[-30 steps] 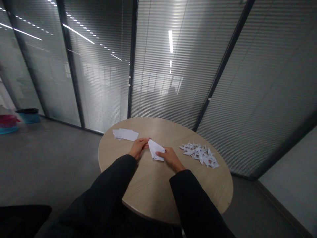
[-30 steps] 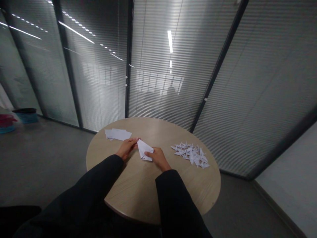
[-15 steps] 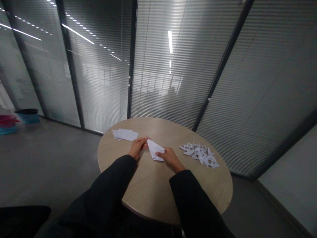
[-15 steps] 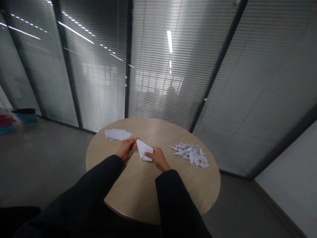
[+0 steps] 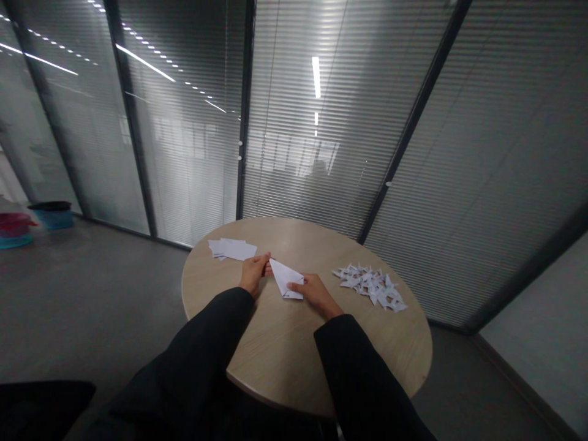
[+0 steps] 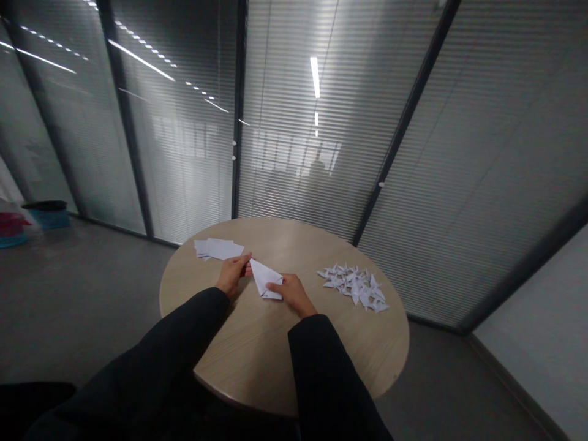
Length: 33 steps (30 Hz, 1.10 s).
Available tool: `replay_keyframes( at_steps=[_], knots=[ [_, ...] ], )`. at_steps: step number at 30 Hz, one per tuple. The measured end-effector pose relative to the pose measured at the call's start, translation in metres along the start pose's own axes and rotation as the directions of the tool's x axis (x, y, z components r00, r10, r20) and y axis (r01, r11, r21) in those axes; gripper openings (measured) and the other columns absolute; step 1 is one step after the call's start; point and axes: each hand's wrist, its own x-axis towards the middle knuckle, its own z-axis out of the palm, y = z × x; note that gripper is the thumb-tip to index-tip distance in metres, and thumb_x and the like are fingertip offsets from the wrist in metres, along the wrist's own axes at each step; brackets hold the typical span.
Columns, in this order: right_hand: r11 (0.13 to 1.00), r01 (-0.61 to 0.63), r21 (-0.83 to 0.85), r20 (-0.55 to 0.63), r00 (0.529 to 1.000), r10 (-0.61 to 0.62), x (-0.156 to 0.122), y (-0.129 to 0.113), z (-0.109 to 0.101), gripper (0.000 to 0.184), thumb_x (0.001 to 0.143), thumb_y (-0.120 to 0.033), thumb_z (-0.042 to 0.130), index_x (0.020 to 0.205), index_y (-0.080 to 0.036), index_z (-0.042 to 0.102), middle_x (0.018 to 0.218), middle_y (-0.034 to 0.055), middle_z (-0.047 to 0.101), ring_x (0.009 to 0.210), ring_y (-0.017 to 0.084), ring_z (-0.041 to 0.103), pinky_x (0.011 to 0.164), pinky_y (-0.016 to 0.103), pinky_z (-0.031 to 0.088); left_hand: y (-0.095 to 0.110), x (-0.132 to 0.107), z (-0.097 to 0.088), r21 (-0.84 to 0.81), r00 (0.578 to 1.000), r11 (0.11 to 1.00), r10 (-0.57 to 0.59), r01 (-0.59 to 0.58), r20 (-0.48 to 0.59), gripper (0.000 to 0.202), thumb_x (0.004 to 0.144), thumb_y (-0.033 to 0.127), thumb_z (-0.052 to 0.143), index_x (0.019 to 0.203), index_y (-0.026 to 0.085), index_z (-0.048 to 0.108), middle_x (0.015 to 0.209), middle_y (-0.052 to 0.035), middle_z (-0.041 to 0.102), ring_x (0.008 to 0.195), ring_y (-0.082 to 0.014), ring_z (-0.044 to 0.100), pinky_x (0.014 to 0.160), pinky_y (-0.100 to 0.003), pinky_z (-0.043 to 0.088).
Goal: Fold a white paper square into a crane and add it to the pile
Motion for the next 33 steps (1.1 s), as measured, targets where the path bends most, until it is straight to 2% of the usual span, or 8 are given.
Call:
replay_keyframes(
  at_steps=[7, 13, 16, 21, 26, 30, 33],
  knots=[
    [1.000, -0.003, 0.004, 0.009, 1.000, 0.003, 0.000, 0.000, 0.000, 0.035, 0.053, -0.035, 0.075, 0.074, -0.008, 0.068, 0.063, 0.0022, 0.064, 0.053, 0.013, 0.052, 0.051, 0.023, 0.036, -0.003, 0.005, -0.001, 0.023, 0.999, 0.999, 0.032, -0.032, -0.005, 0.039, 0.060, 0.046, 0.073, 0.061, 0.009, 0.061, 0.056, -0.0053, 0.062, 0.047, -0.0114, 0.058, 0.050, -0.025, 0.049],
    [1.000, 0.009, -0.021, -0.043, 0.999, -0.010, 0.001, 0.002, -0.002, 0.035, 0.054, -0.036, 0.075, 0.075, -0.008, 0.069, 0.062, 0.0027, 0.064, 0.052, 0.013, 0.051, 0.051, 0.024, 0.036, -0.001, -0.003, 0.003, 0.085, 0.987, 0.996, -0.029, 0.016, 0.156, 0.045, 0.057, 0.053, 0.073, 0.059, 0.010, 0.060, 0.057, -0.0059, 0.062, 0.050, -0.0118, 0.057, 0.053, -0.025, 0.048],
    [1.000, 0.015, -0.022, -0.041, 0.999, -0.016, 0.002, 0.003, -0.002, 0.036, 0.054, -0.036, 0.074, 0.077, -0.008, 0.070, 0.064, 0.0033, 0.065, 0.054, 0.013, 0.053, 0.051, 0.024, 0.037, -0.003, -0.004, 0.003, 0.167, 0.979, 0.986, -0.022, -0.012, 0.203, 0.046, 0.053, 0.053, 0.075, 0.057, 0.010, 0.061, 0.054, -0.0032, 0.059, 0.048, -0.0100, 0.053, 0.051, -0.023, 0.043],
    [1.000, 0.005, -0.009, -0.038, 0.999, -0.005, 0.001, 0.002, 0.000, 0.036, 0.054, -0.035, 0.075, 0.077, -0.008, 0.070, 0.065, 0.0039, 0.066, 0.054, 0.014, 0.054, 0.052, 0.024, 0.038, -0.003, -0.003, 0.003, 0.212, 0.977, 0.971, 0.063, -0.107, 0.203, 0.048, 0.053, 0.056, 0.074, 0.051, 0.011, 0.057, 0.046, 0.0020, 0.049, 0.043, -0.0064, 0.042, 0.045, -0.021, 0.034],
    [0.999, 0.016, 0.052, -0.028, 1.000, -0.015, 0.002, 0.003, 0.000, 0.039, 0.053, -0.035, 0.076, 0.079, -0.007, 0.070, 0.067, 0.0049, 0.067, 0.055, 0.014, 0.054, 0.054, 0.025, 0.039, 0.004, -0.011, 0.008, 0.161, 0.976, 0.978, 0.097, -0.130, 0.194, 0.047, 0.052, 0.056, 0.074, 0.052, 0.012, 0.057, 0.048, 0.0013, 0.051, 0.045, -0.0086, 0.045, 0.047, -0.022, 0.036],
    [0.999, 0.011, 0.051, -0.030, 1.000, -0.010, 0.002, 0.005, -0.001, 0.038, 0.053, -0.035, 0.076, 0.077, -0.007, 0.070, 0.066, 0.0049, 0.066, 0.054, 0.013, 0.054, 0.053, 0.025, 0.038, 0.005, -0.013, 0.009, 0.141, 0.975, 0.986, 0.056, -0.087, 0.213, 0.045, 0.052, 0.054, 0.075, 0.054, 0.012, 0.060, 0.049, 0.0007, 0.053, 0.046, -0.0085, 0.046, 0.048, -0.022, 0.036],
    [0.999, 0.010, 0.044, -0.040, 0.999, -0.008, 0.002, 0.005, -0.002, 0.036, 0.053, -0.034, 0.076, 0.075, -0.007, 0.069, 0.065, 0.0041, 0.066, 0.053, 0.013, 0.053, 0.052, 0.024, 0.037, 0.001, -0.010, 0.007, 0.189, 0.967, 0.981, -0.006, -0.043, 0.254, 0.046, 0.052, 0.054, 0.075, 0.058, 0.010, 0.063, 0.050, -0.0002, 0.054, 0.046, -0.0084, 0.046, 0.048, -0.022, 0.035]
  ],
)
